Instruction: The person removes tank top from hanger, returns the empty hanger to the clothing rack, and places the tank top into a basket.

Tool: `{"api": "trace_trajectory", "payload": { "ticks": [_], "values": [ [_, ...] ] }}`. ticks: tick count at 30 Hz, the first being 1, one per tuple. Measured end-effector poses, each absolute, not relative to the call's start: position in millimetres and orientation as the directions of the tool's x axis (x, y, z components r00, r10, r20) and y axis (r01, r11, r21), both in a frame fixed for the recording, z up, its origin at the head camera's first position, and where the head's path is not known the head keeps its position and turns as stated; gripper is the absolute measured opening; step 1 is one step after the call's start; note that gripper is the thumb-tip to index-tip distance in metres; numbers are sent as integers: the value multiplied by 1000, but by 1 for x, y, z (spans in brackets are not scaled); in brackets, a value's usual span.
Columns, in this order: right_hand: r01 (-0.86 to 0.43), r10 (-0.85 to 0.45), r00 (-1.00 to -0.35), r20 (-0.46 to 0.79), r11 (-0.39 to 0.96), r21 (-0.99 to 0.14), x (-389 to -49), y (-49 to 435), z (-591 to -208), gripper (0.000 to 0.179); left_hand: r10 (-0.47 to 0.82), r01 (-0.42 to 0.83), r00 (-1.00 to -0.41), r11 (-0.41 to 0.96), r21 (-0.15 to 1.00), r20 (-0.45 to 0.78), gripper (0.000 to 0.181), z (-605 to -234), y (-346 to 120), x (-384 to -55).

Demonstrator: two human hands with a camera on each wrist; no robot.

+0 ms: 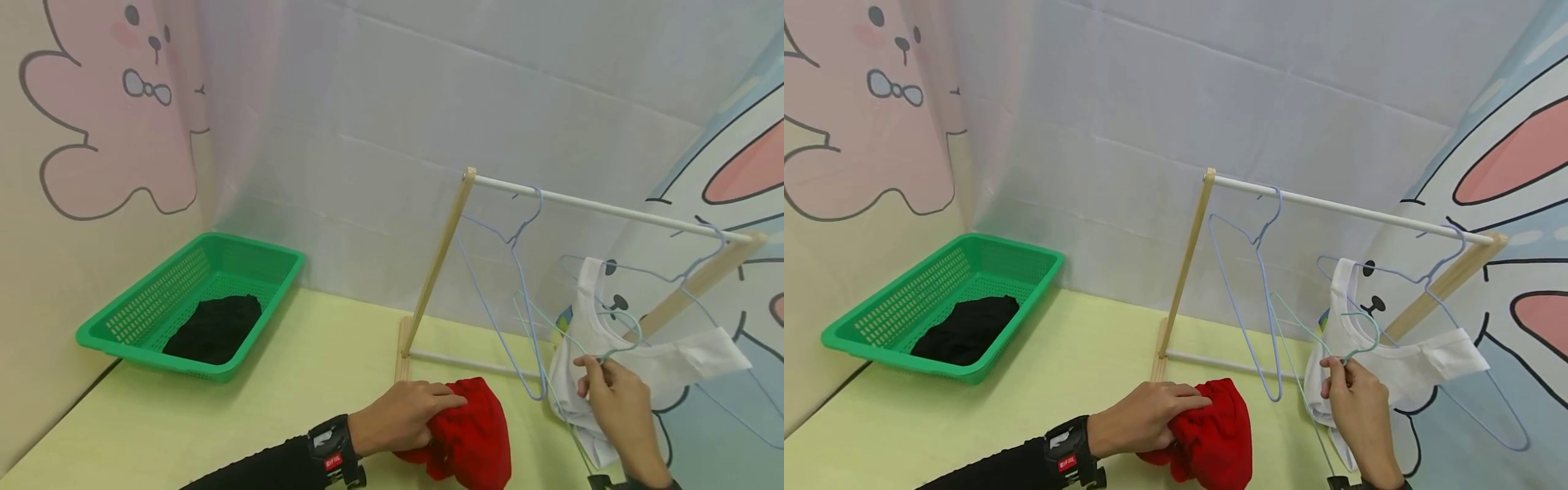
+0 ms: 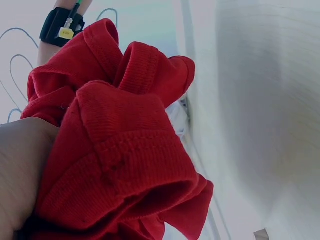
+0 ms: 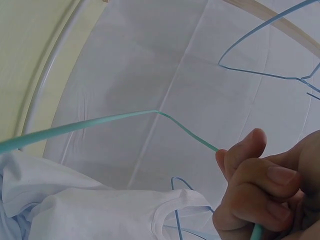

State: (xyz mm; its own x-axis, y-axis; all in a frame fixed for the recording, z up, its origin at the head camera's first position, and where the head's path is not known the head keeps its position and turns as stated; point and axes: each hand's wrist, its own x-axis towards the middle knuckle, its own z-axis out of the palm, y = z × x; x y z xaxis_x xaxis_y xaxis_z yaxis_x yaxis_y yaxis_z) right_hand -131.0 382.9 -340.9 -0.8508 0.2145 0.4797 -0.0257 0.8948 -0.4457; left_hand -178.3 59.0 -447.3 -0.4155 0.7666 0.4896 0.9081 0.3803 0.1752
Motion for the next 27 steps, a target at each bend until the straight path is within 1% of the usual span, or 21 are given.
{"api": "trace_trajectory", "payload": {
  "ticks": [8,15,21,27],
  "values": [
    [-23,216,-853,475,894,-447,-130,382,-340,30,748,896,-443,390,213,495,56,-441,49,-184],
    [-23,219,-849,481,894,-447,-130,382,-339,30,740,891,-453,391,230,498,54,-432,45,-189],
    [-30,202,-849,488,904,-427,-130,383,-337,32,740,888,-460,385,252,491,52,-427,43,-189],
    [-45,183,-845,503,912,-408,-130,384,-334,30,726,877,-481,403,263,492,51,-423,37,-189]
  ]
}}
